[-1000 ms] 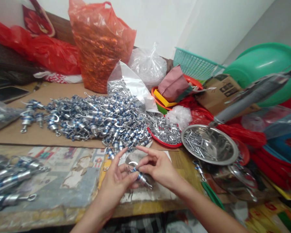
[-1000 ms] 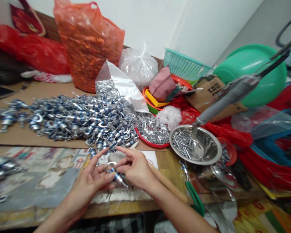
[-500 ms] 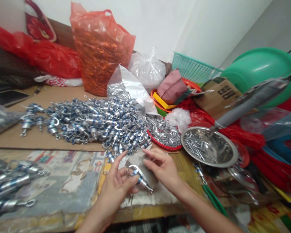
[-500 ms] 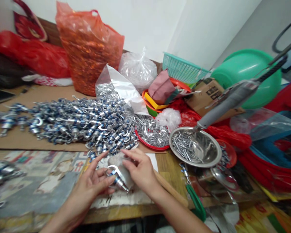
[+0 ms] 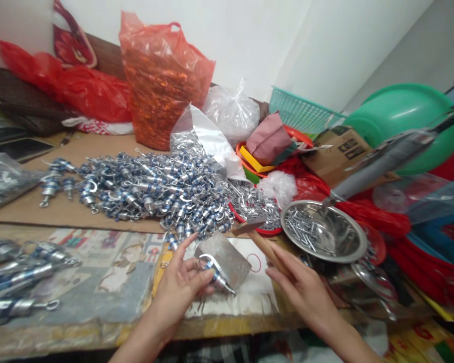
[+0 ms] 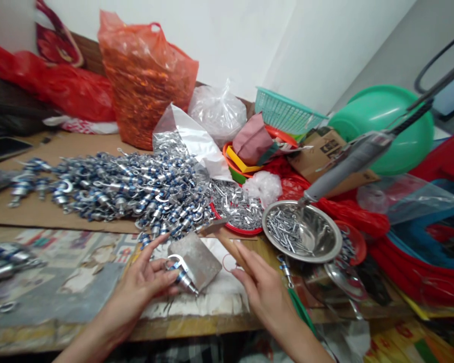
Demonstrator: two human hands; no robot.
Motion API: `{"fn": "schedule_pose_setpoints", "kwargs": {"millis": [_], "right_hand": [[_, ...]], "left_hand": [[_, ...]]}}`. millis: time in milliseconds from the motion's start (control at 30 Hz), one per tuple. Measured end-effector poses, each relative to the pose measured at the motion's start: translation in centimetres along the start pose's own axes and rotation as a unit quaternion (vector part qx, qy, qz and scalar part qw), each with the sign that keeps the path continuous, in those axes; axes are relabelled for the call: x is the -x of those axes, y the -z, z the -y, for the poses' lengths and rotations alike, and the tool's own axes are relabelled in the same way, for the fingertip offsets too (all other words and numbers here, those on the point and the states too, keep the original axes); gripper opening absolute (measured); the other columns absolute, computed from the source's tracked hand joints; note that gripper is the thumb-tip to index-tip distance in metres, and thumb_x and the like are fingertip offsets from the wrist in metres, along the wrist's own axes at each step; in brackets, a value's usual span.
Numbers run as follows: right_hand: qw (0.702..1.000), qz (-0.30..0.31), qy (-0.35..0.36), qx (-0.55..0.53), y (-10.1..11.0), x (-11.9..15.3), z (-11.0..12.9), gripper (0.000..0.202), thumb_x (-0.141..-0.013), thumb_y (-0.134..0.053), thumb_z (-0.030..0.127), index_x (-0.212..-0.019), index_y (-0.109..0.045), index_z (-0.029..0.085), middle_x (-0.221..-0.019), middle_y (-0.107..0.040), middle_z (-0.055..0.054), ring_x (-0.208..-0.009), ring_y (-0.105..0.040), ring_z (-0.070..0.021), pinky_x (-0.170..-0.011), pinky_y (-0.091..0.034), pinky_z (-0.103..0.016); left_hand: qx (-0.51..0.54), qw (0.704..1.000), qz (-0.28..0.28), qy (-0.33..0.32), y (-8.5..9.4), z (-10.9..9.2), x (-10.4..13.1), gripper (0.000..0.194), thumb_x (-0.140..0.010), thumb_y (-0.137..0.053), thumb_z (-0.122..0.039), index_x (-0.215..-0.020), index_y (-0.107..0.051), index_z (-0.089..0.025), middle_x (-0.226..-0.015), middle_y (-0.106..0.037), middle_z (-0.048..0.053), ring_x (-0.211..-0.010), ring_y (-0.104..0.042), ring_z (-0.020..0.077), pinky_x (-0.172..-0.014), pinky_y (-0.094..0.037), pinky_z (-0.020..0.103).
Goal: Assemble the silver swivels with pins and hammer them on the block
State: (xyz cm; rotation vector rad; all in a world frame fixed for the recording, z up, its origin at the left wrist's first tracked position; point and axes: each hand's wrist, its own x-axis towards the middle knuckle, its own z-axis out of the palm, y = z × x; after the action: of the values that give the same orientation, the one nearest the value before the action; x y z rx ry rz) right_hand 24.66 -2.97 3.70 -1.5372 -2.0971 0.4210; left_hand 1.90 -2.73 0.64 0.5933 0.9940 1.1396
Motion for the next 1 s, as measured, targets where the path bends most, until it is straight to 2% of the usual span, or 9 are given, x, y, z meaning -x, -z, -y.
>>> {"fn": "schedule_pose_setpoints", "kwargs": {"millis": [100,200,300,467,567,667,767,867,1000], "right_hand": [[0.995,-0.031,0.093,0.005,1.4,1.4,1.9,0.054,-0.084,-0.048,0.016,-0.132,-0.033,0.037,-0.117,-0.056,-0.002,-0.104,-0.055,-0.0194,-0.08,-0.048,-0.03],[0.992,-0.033,0.121,0.023,0.7,2.2,2.7,0.057,-0.084,-0.045,0.011,-0.133,-0.03,0.037,-0.109,-0.06,-0.003,-0.094,-0.06,-0.0181,-0.074,-0.05,-0.028],[0.99,0.027,0.119,0.064,-0.5,2.5,2.9,0.051,-0.085,-0.042,0.011,-0.132,-0.036,0.03,-0.099,-0.063,-0.006,-0.082,-0.062,-0.017,-0.068,-0.052,-0.027],[0.994,0.002,0.104,0.042,-1.5,2.8,2.5,0.044,-0.086,-0.042,0.014,-0.129,-0.043,0.025,-0.097,-0.064,-0.006,-0.081,-0.062,-0.0151,-0.071,-0.051,-0.025],[0.999,-0.011,0.03,-0.013,-2.1,2.0,0.7,0.04,-0.084,-0.048,0.022,-0.123,-0.049,0.023,-0.102,-0.065,-0.006,-0.088,-0.062,-0.0165,-0.075,-0.051,-0.026],[0.997,-0.019,-0.06,-0.05,-2.7,0.2,-1.8,0.04,-0.079,-0.055,0.027,-0.118,-0.055,0.019,-0.109,-0.063,-0.009,-0.097,-0.06,-0.0223,-0.083,-0.048,-0.036],[0.997,0.049,-0.057,-0.014,-2.9,-2.4,-3.3,0.032,-0.08,-0.054,0.028,-0.11,-0.061,0.02,-0.103,-0.066,-0.008,-0.09,-0.062,-0.0222,-0.079,-0.049,-0.036],[0.991,0.033,-0.024,0.127,-2.8,-6.0,-4.0,0.029,-0.088,-0.041,0.023,-0.108,-0.062,0.021,-0.099,-0.065,-0.006,-0.09,-0.06,-0.0171,-0.079,-0.047,-0.028],[0.972,0.006,-0.051,0.23,-2.8,-11.5,-5.3,0.024,-0.084,-0.047,0.013,-0.101,-0.064,0.015,-0.101,-0.062,-0.01,-0.097,-0.056,-0.0196,-0.084,-0.043,-0.03]], "left_hand": [[0.001,1.0,-0.005,-0.004,0.0,0.1,-0.1,0.085,-0.057,-0.075,-0.021,-0.129,-0.03,-0.027,-0.066,-0.061,-0.003,-0.058,-0.063,0.0149,-0.054,-0.052,0.027],[-0.001,1.0,0.0,-0.01,0.1,0.2,-0.3,0.087,-0.056,-0.076,-0.019,-0.13,-0.029,-0.026,-0.065,-0.062,-0.003,-0.056,-0.063,0.0149,-0.054,-0.053,0.028],[-0.003,1.0,0.005,-0.01,0.2,0.3,-0.5,0.089,-0.055,-0.076,-0.017,-0.131,-0.028,-0.024,-0.063,-0.063,-0.002,-0.056,-0.063,0.0146,-0.055,-0.053,0.028],[-0.021,1.0,-0.004,-0.022,0.3,0.5,-0.5,0.088,-0.056,-0.075,-0.018,-0.131,-0.029,-0.025,-0.065,-0.066,-0.002,-0.056,-0.063,0.0143,-0.055,-0.053,0.028],[-0.096,0.995,0.001,-0.017,0.3,0.3,-0.4,0.056,-0.06,-0.071,-0.024,-0.113,-0.053,-0.018,-0.07,-0.067,0.002,-0.059,-0.064,0.0157,-0.057,-0.053,0.029],[-0.161,0.986,0.015,-0.024,0.5,-0.4,-0.4,0.02,-0.06,-0.069,-0.025,-0.077,-0.068,-0.014,-0.061,-0.066,0.003,-0.055,-0.062,0.0164,-0.056,-0.052,0.029],[-0.232,0.968,0.026,-0.096,0.7,-1.3,-0.3,0.006,-0.058,-0.07,-0.022,-0.062,-0.072,-0.018,-0.07,-0.067,0.005,-0.07,-0.063,0.0194,-0.068,-0.051,0.03],[-0.32,0.927,0.021,-0.192,1.1,-1.7,-0.3,0.007,-0.062,-0.067,-0.024,-0.06,-0.073,-0.024,-0.088,-0.066,0.007,-0.088,-0.062,0.0219,-0.078,-0.048,0.028],[-0.355,0.908,0.018,-0.223,1.8,-1.6,-0.3,0.01,-0.066,-0.065,-0.03,-0.063,-0.073,-0.026,-0.086,-0.071,0.005,-0.084,-0.065,0.0203,-0.074,-0.052,0.025]]}}
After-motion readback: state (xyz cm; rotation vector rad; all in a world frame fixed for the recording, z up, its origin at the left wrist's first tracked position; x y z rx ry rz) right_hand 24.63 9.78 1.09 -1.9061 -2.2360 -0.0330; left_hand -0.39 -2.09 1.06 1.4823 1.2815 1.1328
